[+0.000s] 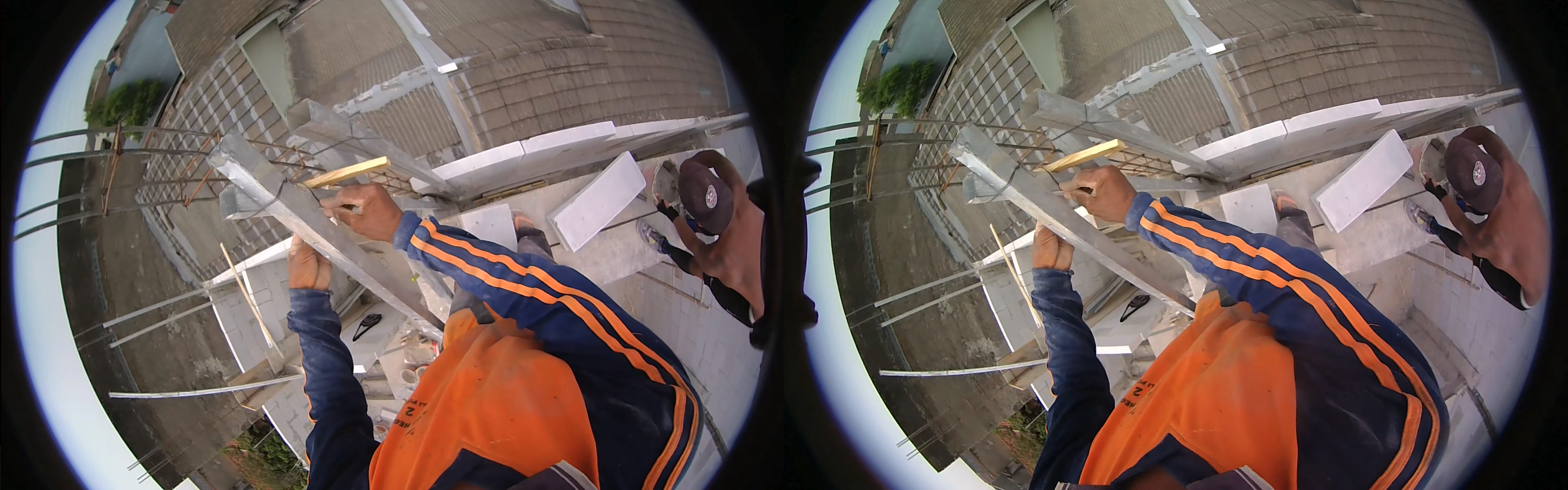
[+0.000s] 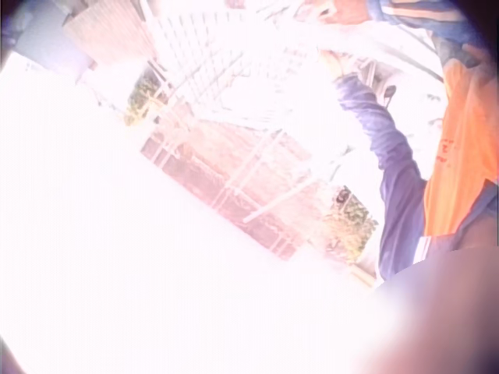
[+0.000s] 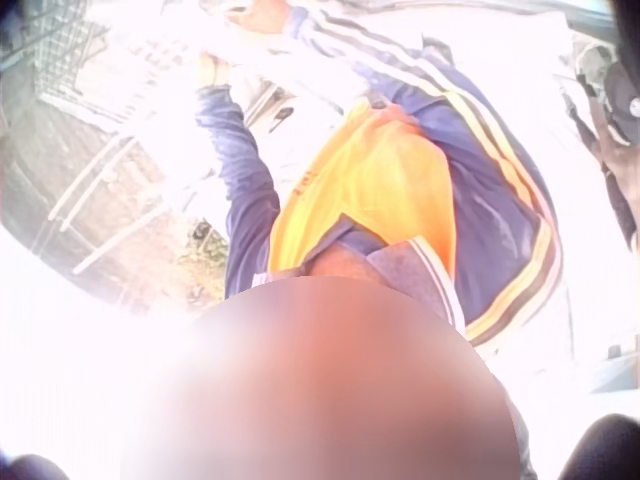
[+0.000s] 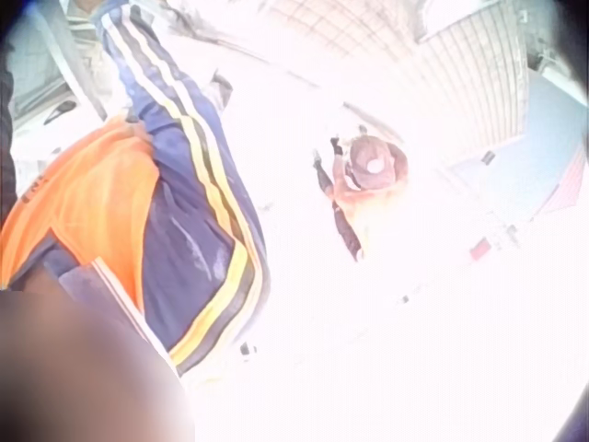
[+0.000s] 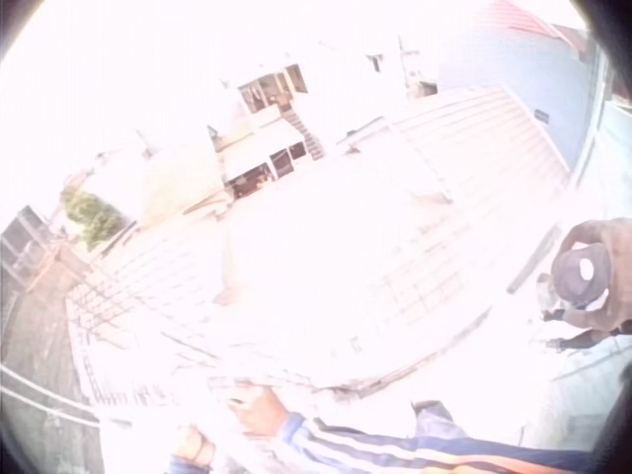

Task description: The person assembles a metal scaffolding frame by aligning and securing metal bars with wooden spacers and wire ties. They repeatedly position the bars, insert spacers, and twist wire ties to fasten the joints while standing on the structure.

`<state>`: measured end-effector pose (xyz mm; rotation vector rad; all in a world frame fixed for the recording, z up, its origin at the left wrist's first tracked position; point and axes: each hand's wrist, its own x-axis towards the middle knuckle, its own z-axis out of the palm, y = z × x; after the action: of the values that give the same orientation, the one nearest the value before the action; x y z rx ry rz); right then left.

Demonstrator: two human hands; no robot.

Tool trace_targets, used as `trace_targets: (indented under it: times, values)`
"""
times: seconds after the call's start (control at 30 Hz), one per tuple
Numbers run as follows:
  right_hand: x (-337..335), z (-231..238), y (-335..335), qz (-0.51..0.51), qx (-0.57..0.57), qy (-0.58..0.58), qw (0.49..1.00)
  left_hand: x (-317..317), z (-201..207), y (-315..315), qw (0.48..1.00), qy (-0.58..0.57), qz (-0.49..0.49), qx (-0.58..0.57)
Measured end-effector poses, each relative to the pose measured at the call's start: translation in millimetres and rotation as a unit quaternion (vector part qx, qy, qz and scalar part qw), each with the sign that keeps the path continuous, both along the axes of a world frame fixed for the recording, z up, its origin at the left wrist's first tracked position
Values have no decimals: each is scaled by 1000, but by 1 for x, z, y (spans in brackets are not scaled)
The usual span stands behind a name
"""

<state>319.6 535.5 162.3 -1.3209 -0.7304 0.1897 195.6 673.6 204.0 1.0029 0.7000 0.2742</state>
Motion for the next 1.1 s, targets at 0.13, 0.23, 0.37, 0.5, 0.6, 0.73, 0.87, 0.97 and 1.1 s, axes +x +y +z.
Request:
trace_targets:
  times: [0.13,0.23,0.37,0.5,0.6,0.73,0.87,0.97,1.1]
  values:
    - [4,-3,1,4,9,-40,999,10,-3,-6,1000,-9,11,-24]
    - [8,-3,-1,23,14,-53,998,14,-1,-3,1000,-6,-2,23]
    - [6,1,-6,12,15,-89,996,14,-3,4,993,4,-56,102]
    - [-1,1,-5,-46,4,-119,992,13,-13,13,991,7,-62,117]
    - [0,-5,-2,-52,5,-152,987,12,-18,26,981,27,-100,163]
    - [-2,-6,1,-54,-14,-165,985,9,-25,42,918,41,-162,361]
    - [-14,7,0,-61,-12,-36,997,19,-33,49,942,1,-116,315]
    - [-16,13,-1,-47,-43,21,998,28,-28,57,961,30,-17,274]
    - [-9,8,6,31,-60,134,989,26,-27,73,774,-22,-83,627]
